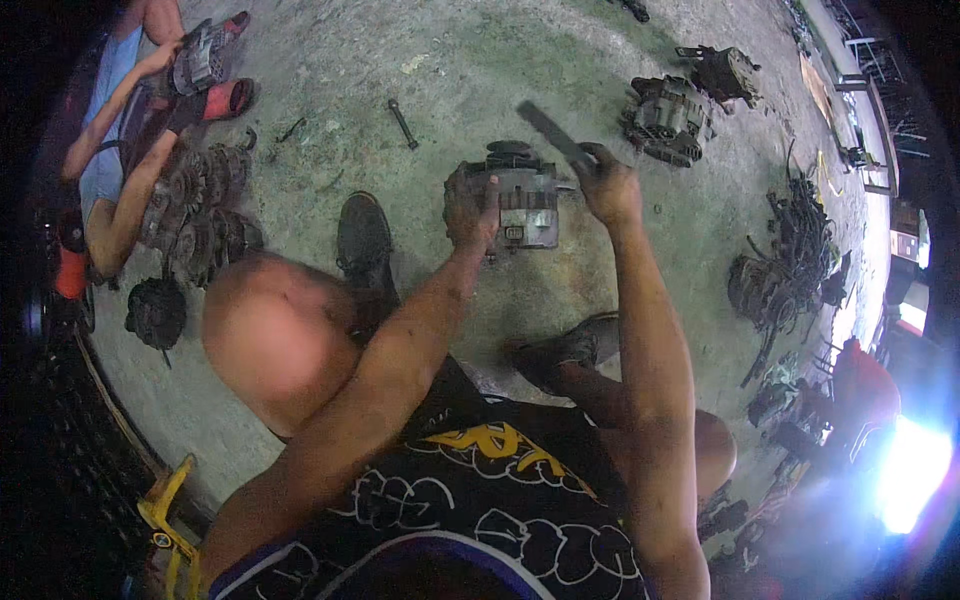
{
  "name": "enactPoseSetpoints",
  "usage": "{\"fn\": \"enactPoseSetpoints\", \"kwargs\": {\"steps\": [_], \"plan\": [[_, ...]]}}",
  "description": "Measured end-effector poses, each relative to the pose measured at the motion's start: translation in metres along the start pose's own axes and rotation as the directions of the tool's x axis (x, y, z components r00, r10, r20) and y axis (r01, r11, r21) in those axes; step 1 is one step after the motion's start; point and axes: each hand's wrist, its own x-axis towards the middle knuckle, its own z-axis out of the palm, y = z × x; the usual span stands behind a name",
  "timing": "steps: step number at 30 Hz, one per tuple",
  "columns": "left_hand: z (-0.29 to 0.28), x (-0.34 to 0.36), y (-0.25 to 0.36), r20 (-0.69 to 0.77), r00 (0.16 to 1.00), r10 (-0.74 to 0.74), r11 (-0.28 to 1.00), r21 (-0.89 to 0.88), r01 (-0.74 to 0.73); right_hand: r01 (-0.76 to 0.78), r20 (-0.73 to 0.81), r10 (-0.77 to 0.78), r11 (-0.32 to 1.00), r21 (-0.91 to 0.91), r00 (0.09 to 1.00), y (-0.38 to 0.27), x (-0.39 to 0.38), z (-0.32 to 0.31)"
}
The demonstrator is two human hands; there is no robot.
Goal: The recorder is inspecting and cleaning car alternators using a metal file while seated on a shop floor.
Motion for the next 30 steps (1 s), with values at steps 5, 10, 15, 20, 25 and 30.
{"fn": "enactPoseSetpoints", "kwargs": {"steps": [5, 10, 15, 20, 25, 30], "plan": [[0.006, 0.001, -0.004, -0.045, 0.994, 0.099, 0.995, 0.011, -0.099, 0.044, 0.131, -0.047, 0.999, 0.028, 0.990, -0.050, 0.012, 0.000], [0.003, -0.001, 0.000, 0.074, 0.997, -0.011, 0.994, -0.109, 0.019, 0.200, 0.233, -0.163, 0.969, -0.144, 0.959, -0.085, 0.048, 0.023], [0.032, 0.007, -0.042, -0.066, 0.996, 0.055, 0.994, 0.102, -0.048, 0.310, 0.437, -0.121, 0.866, -0.393, 0.891, -0.051, 0.077, 0.053], [0.015, -0.006, -0.006, 0.070, 0.996, -0.061, 0.995, -0.072, 0.066, 0.132, 0.293, 0.075, 0.769, -0.626, 0.953, 0.070, 0.096, -0.028], [0.005, 0.005, -0.013, 0.018, 1.000, 0.012, 0.997, -0.083, -0.011, 0.280, 0.234, -0.190, 0.843, -0.459, 0.954, 0.067, 0.097, -0.055], [0.012, 0.001, -0.013, 0.032, 0.998, -0.055, 0.998, -0.014, 0.056, 0.385, 0.354, -0.270, 0.869, -0.310, 0.895, -0.022, 0.088, 0.038]]}}
